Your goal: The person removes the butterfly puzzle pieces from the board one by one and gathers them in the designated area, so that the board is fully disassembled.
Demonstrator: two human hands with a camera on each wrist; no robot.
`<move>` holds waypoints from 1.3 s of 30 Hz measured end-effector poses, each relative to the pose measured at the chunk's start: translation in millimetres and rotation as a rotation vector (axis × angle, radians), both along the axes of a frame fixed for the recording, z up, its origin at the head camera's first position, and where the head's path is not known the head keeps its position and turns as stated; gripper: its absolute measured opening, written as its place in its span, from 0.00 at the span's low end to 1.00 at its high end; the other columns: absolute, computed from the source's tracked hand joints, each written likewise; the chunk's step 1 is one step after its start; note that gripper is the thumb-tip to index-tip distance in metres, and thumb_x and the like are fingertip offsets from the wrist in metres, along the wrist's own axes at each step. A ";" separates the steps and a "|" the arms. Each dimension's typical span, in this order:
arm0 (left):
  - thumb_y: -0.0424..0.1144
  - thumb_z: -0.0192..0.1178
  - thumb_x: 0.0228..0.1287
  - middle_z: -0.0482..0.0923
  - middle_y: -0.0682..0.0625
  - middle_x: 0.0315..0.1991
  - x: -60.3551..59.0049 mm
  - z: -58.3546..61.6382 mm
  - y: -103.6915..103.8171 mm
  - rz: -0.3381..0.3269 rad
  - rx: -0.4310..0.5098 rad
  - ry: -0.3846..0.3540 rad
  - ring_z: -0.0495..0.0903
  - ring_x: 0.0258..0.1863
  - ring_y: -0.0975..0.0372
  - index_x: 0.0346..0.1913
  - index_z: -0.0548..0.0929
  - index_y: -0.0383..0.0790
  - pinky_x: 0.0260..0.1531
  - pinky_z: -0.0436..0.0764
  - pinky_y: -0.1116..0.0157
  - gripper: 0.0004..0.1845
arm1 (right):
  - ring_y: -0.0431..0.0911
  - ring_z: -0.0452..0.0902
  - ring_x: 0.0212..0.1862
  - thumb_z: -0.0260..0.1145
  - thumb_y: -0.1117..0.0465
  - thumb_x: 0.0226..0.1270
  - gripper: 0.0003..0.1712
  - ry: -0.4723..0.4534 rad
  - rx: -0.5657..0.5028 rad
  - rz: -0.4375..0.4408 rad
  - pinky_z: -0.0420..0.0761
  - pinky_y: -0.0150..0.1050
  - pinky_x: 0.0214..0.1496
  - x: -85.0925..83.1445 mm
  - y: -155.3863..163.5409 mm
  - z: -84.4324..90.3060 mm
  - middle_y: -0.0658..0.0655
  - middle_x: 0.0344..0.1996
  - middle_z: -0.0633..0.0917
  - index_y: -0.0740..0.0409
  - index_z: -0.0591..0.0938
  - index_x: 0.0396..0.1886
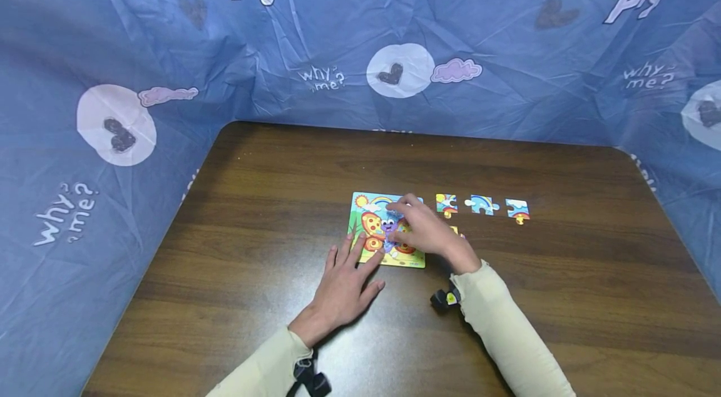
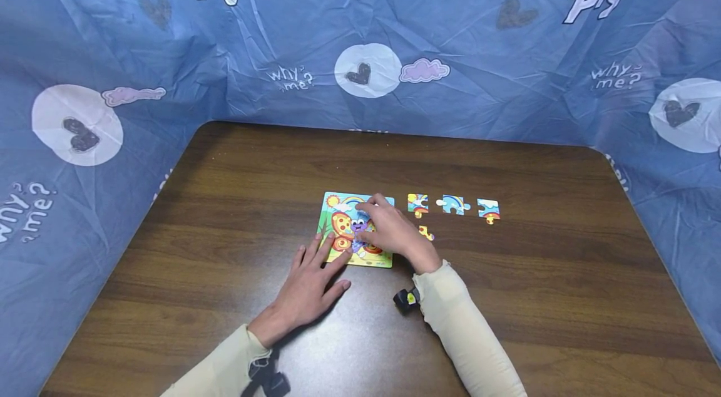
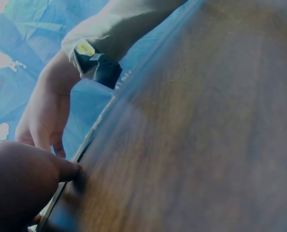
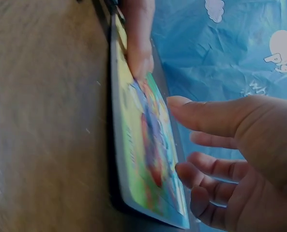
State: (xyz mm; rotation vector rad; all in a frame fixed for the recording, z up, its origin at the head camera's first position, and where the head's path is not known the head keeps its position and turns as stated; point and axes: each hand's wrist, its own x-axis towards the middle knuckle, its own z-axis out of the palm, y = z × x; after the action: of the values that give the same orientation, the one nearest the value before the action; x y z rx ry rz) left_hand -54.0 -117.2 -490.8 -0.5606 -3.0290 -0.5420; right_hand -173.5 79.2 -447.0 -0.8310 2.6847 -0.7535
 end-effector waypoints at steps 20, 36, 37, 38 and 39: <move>0.56 0.54 0.72 0.57 0.37 0.79 0.8 2.2 0.7 0.005 -0.002 -0.014 0.52 0.79 0.40 0.74 0.68 0.55 0.73 0.56 0.36 0.31 | 0.56 0.77 0.55 0.78 0.52 0.55 0.45 -0.030 0.049 -0.072 0.80 0.52 0.59 2.0 -13.4 -11.5 0.68 0.61 0.72 0.67 0.72 0.69; 0.56 0.55 0.71 0.57 0.37 0.79 1.3 2.5 1.2 0.002 0.001 0.001 0.53 0.79 0.40 0.74 0.68 0.54 0.73 0.57 0.35 0.31 | 0.52 0.76 0.48 0.82 0.53 0.50 0.41 -0.103 0.050 -0.121 0.80 0.52 0.55 -4.2 -18.4 -7.2 0.65 0.55 0.74 0.61 0.73 0.61; 0.56 0.55 0.71 0.56 0.37 0.79 1.5 2.6 1.3 0.002 0.001 -0.001 0.53 0.79 0.39 0.74 0.68 0.54 0.73 0.57 0.36 0.31 | 0.52 0.76 0.48 0.82 0.53 0.50 0.41 -0.099 0.046 -0.124 0.81 0.52 0.55 -3.2 -18.2 -7.2 0.65 0.55 0.74 0.61 0.73 0.61; 0.56 0.55 0.72 0.56 0.37 0.79 1.6 2.8 1.4 0.002 0.003 -0.003 0.53 0.79 0.40 0.74 0.68 0.54 0.73 0.57 0.36 0.31 | 0.53 0.77 0.48 0.82 0.54 0.50 0.41 -0.094 0.042 -0.127 0.81 0.52 0.55 -2.2 -18.0 -7.2 0.65 0.55 0.74 0.61 0.72 0.61; 0.56 0.55 0.71 0.56 0.37 0.79 1.7 2.8 1.4 0.003 0.003 -0.004 0.53 0.79 0.40 0.74 0.68 0.54 0.73 0.57 0.36 0.31 | 0.53 0.77 0.48 0.82 0.54 0.50 0.41 -0.086 0.037 -0.129 0.81 0.52 0.55 -1.3 -17.9 -7.5 0.64 0.54 0.75 0.61 0.72 0.61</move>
State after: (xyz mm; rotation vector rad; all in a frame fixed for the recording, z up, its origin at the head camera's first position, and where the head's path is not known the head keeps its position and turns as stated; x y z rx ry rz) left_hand -52.3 -115.8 -488.0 -0.5558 -3.0316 -0.5483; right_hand -174.8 61.3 -454.5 -0.6075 2.6863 -0.7473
